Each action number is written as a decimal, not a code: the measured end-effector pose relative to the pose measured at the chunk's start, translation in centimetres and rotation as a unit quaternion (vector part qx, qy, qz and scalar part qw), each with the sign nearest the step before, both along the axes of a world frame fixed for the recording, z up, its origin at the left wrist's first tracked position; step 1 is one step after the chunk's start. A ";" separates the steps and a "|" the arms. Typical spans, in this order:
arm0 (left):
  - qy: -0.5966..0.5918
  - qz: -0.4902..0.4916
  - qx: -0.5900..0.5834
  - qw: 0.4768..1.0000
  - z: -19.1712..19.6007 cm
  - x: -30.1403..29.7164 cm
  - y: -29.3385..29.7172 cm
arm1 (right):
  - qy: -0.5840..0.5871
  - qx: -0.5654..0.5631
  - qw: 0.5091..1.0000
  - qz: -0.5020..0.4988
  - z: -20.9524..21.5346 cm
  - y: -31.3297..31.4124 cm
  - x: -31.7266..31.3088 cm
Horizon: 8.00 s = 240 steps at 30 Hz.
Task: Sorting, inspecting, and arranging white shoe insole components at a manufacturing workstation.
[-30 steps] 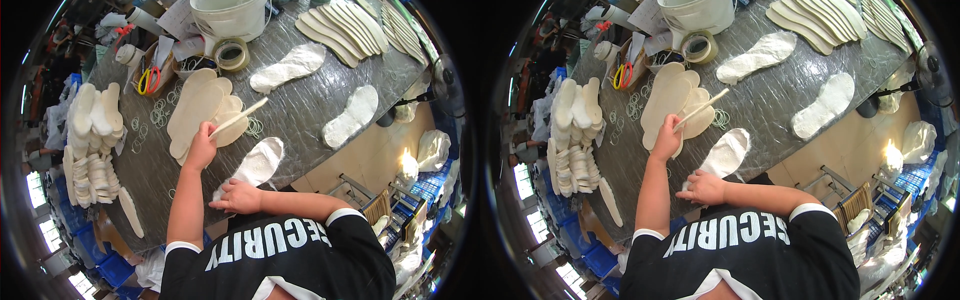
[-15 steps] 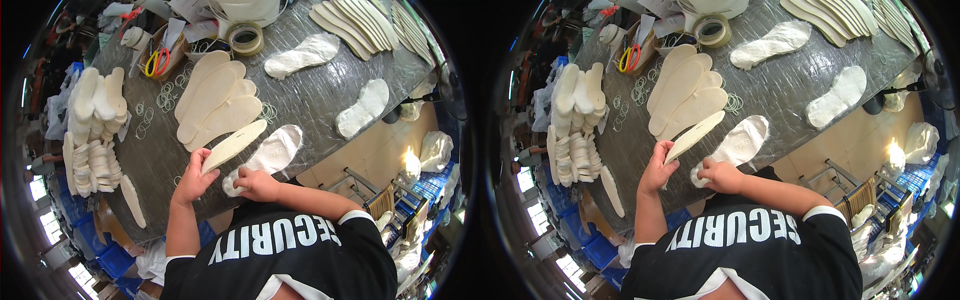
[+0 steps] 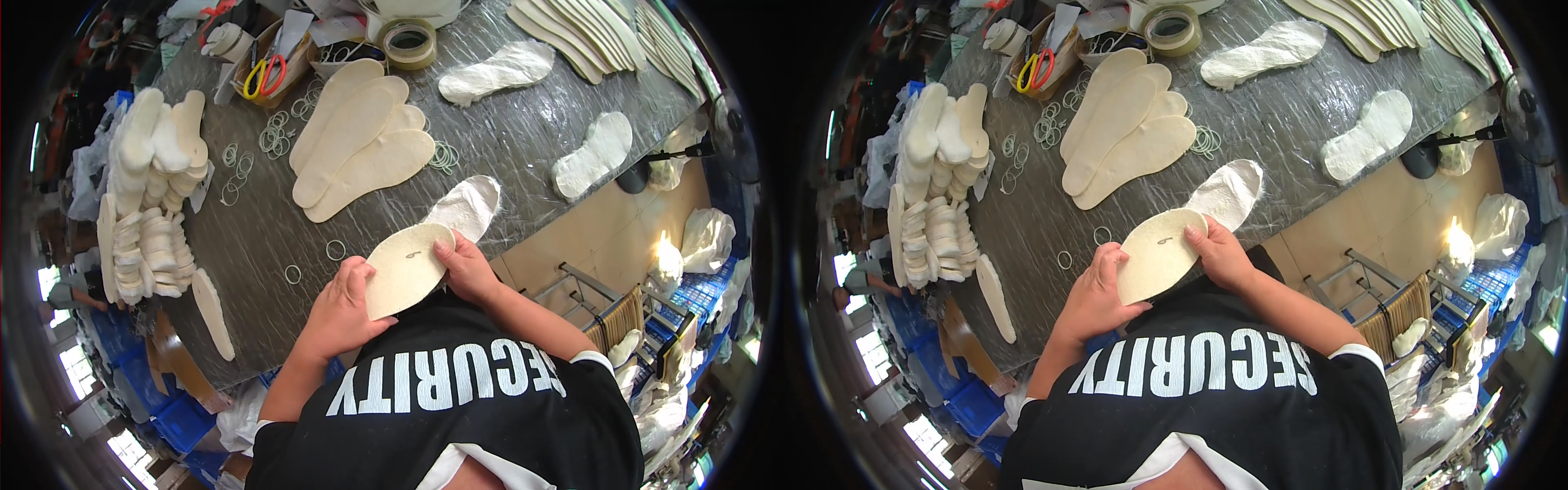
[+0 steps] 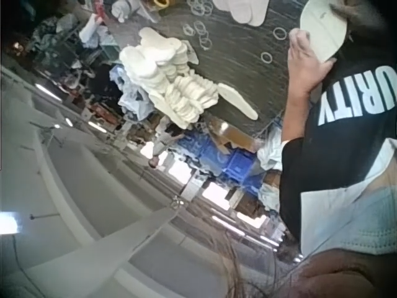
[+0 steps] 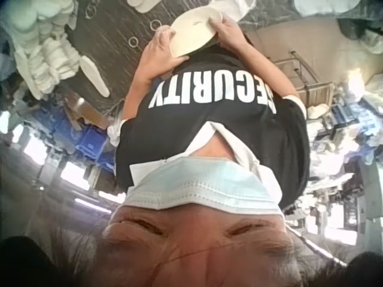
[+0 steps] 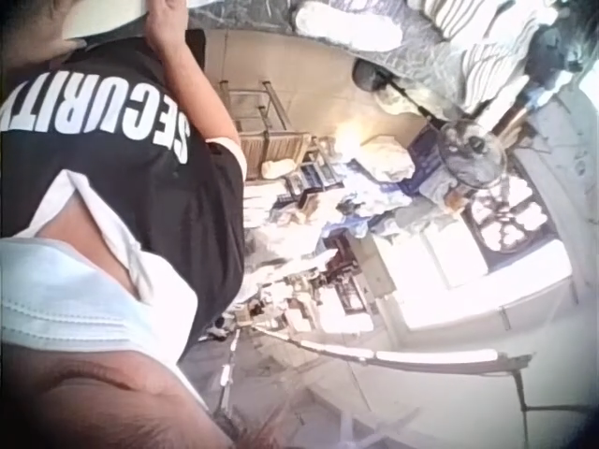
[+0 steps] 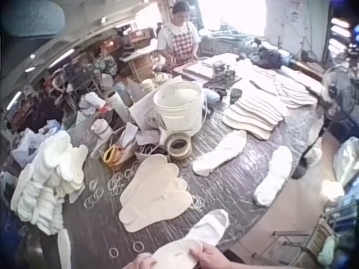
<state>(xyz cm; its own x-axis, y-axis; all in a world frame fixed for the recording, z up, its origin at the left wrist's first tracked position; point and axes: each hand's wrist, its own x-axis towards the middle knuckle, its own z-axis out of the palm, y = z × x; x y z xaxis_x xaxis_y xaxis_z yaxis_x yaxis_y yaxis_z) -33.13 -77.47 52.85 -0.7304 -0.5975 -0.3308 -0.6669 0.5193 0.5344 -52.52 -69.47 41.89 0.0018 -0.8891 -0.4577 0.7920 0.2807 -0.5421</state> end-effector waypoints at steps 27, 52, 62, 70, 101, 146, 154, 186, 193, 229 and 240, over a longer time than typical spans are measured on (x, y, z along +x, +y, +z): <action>0.162 0.176 0.281 0.929 -4.5 -6.5 -3.9 | 0.252 0.156 0.955 0.005 -3.4 -3.0 -15.2; 0.125 0.144 0.276 0.942 -8.1 -11.1 -0.3 | 0.660 -0.045 0.743 -0.099 -3.2 -1.3 -15.5; 0.176 0.215 0.340 0.898 -9.1 -9.6 0.1 | 0.793 -0.099 0.600 0.034 -4.2 0.2 -15.2; 0.158 0.211 0.244 0.933 -7.1 -8.5 -1.6 | 0.765 -0.034 0.642 0.033 -3.3 0.8 -14.7; -0.020 -0.158 0.032 0.987 -6.4 -13.9 -4.0 | 0.760 0.057 0.640 -0.100 -4.4 0.8 -14.8; -0.066 -0.100 0.107 0.987 -4.8 -17.2 -3.1 | 0.758 -0.245 0.605 -0.020 -5.8 5.6 -10.1; -0.088 -0.098 0.107 0.986 -4.5 -17.6 -2.6 | 0.787 -0.228 0.572 -0.033 -6.1 5.8 -9.1; -0.079 -0.160 -0.014 0.984 -6.8 -16.7 -2.8 | 0.774 -0.246 0.583 0.003 -6.4 6.9 -8.1; -0.099 -0.165 -0.033 0.981 -6.7 -16.3 -2.6 | 0.706 -0.279 0.648 -0.066 -4.9 6.4 -10.4; -0.007 0.130 0.162 0.978 -9.5 -11.3 -7.3 | 0.733 -0.158 0.626 0.214 -3.7 -1.4 -14.9; -0.020 0.129 0.212 0.968 -11.1 -10.9 -7.1 | 0.732 -0.208 0.646 0.060 -3.7 1.1 -11.8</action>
